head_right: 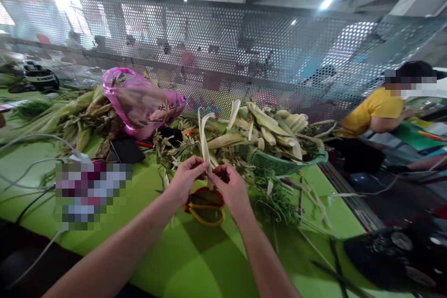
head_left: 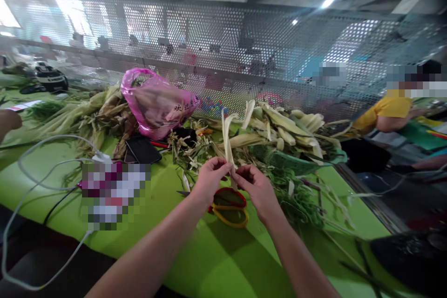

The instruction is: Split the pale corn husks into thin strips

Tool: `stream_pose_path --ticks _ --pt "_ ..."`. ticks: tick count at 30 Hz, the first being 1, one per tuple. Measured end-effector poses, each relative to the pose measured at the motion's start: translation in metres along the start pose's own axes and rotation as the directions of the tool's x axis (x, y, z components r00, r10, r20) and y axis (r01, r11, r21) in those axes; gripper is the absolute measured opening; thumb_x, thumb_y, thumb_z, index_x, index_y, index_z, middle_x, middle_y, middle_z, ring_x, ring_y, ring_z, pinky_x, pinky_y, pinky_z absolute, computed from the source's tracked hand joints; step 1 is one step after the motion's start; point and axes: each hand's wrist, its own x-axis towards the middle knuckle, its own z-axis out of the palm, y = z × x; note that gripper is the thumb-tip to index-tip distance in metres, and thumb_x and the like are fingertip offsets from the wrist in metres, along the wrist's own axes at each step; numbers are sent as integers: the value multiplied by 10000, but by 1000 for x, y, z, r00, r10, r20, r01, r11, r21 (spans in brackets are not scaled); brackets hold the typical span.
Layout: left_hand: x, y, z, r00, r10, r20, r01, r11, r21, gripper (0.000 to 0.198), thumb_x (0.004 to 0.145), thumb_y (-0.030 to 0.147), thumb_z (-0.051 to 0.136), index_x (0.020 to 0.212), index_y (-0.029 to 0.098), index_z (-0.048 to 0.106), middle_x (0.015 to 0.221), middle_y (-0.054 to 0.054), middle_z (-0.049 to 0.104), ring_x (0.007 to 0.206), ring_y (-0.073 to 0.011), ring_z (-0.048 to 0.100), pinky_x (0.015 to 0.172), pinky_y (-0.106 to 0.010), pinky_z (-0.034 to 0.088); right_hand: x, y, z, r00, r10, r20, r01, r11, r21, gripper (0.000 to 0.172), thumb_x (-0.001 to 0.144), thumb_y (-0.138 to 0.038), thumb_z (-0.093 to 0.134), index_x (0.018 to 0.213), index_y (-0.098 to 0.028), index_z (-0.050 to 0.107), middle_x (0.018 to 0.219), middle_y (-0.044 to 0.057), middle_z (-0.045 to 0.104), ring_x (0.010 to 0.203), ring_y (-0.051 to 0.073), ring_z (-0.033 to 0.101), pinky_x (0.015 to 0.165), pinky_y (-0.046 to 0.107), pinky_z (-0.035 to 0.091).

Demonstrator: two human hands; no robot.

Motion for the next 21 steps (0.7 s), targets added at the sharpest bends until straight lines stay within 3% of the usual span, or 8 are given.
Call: stream_pose_path --ticks 4,9,15,18,21 --pt "1 3 0 999 -20 -38 17 996 -93 287 637 339 767 756 137 601 711 -19 633 608 -90 556 613 -226 456 -1 0 1 988 58 140 -52 998 -45 409 714 -567 696 801 -172 635 720 23 632 668 178 578 631 293 469" --pt "-1 6 2 998 -50 -31 45 990 -136 304 625 323 781 773 135 593 722 -23 648 613 -93 580 664 -247 483 -2 0 -3 995 27 93 -11 986 -165 382 739 -565 659 747 -185 619 601 -8 573 554 157 517 540 271 411" --pt "-2 11 0 999 -25 -43 24 999 -27 260 684 336 735 808 143 613 779 -35 657 669 -113 606 659 -242 472 -4 -2 -6 997 -72 27 77 911 -406 318 793 -519 610 728 -208 601 571 -15 566 532 157 486 530 261 368" --pt "-2 11 0 1000 -6 14 6 1000 -17 263 758 369 657 889 141 637 776 -49 664 728 -139 624 682 -253 477 -7 -2 -1 995 -85 48 98 902 -420 314 815 -505 593 718 -207 582 572 -19 555 534 152 476 526 255 352" --pt "0 12 -1 999 -27 30 30 995 -98 274 770 401 633 865 145 612 686 -23 619 659 -138 607 620 -250 470 -7 -3 0 990 -64 124 107 917 -384 339 805 -525 601 694 -206 571 546 -27 532 509 146 458 499 250 331"
